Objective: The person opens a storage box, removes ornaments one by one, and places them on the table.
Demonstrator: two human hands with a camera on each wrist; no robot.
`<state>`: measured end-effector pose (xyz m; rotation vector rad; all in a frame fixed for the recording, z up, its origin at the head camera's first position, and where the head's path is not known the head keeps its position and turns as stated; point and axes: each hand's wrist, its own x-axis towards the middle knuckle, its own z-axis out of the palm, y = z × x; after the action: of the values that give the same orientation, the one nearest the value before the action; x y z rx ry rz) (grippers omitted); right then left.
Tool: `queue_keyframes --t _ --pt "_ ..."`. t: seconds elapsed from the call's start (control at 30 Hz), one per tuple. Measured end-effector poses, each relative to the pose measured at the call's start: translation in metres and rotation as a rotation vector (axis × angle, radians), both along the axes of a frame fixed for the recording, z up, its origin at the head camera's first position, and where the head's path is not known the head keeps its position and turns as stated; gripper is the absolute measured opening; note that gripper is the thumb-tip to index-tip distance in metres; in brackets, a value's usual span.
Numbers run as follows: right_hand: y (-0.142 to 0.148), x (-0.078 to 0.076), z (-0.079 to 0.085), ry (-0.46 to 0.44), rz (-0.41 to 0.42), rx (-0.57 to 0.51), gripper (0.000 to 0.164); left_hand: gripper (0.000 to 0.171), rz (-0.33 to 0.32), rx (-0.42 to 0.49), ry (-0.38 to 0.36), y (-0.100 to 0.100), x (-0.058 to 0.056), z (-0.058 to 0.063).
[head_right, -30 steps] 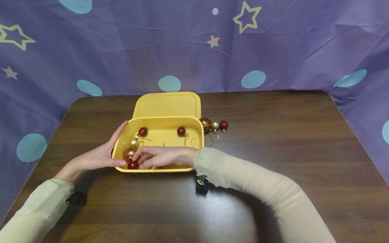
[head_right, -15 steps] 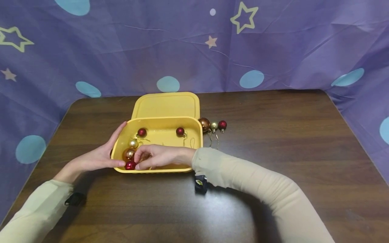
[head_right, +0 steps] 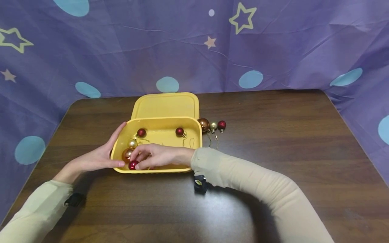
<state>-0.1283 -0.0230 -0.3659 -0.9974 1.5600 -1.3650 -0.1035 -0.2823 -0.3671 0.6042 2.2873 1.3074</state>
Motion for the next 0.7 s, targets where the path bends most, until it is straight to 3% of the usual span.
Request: queue_keyframes --t 0.3,0.5,0.7 --pt "0.005 -0.001 0.001 -0.027 -0.034 0.005 0.029 0.117 0.001 0.000 0.002 0.001 0.000 0.000" --pt "0.020 -0.006 0.008 -0.020 -0.064 0.001 0.030 0.118 -0.001 -0.002 0.048 0.001 0.000 -0.001" --pt "0.045 -0.014 0.018 0.043 -0.135 -0.017 0.033 0.120 0.013 -0.036 0.124 0.000 0.001 -0.001"
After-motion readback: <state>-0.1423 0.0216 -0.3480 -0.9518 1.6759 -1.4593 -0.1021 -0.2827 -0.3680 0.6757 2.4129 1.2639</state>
